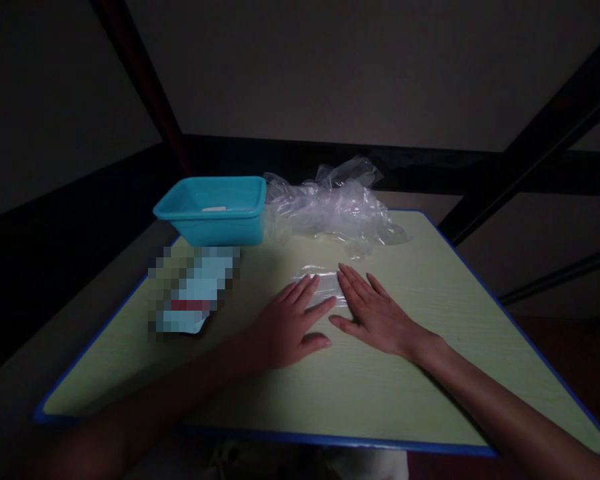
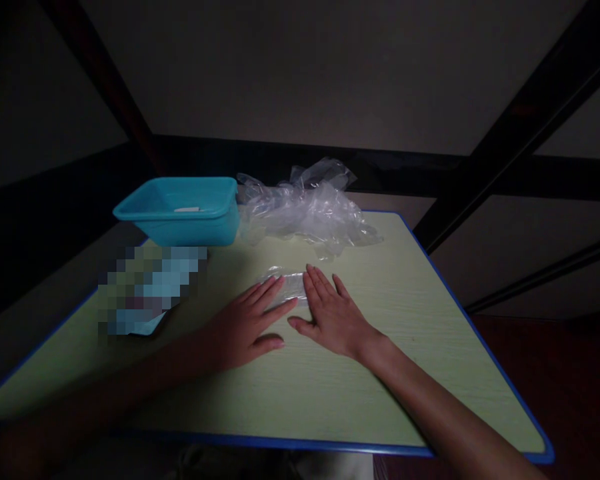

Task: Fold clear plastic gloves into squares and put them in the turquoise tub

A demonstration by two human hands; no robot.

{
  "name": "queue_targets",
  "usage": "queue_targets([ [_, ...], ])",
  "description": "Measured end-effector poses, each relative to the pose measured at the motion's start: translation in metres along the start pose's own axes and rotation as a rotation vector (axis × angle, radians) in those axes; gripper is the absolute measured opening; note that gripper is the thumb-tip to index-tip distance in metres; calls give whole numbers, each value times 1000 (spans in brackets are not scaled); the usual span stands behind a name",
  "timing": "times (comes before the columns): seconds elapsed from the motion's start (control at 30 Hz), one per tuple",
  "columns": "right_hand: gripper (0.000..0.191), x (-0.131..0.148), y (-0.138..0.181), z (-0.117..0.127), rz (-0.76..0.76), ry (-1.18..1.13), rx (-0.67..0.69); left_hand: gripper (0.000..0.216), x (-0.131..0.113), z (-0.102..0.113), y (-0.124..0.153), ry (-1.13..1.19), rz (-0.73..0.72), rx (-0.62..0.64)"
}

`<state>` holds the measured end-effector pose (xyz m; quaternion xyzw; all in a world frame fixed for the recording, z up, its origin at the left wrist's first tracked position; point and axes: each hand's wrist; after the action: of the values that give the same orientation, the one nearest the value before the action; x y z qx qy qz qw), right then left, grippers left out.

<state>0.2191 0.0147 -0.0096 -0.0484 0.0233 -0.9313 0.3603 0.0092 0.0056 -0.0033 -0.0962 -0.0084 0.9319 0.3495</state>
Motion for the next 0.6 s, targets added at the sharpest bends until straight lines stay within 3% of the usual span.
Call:
queue_targets([
  [0.4, 87, -1, 0, 0, 6, 12, 11, 58, 26, 10, 30, -45, 64, 69],
  [0.6, 84, 0, 1, -1, 14, 22, 3, 55, 45, 6, 55, -47, 112, 24],
])
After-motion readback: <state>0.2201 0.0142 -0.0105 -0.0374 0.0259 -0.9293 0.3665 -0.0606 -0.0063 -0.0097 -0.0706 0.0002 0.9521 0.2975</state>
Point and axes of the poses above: each hand's wrist, its own y-axis away from the middle knuckle, its own z-axis out of the back of the hand, x = y × z, and after that the axes turned 8 degrees about z, right-handed
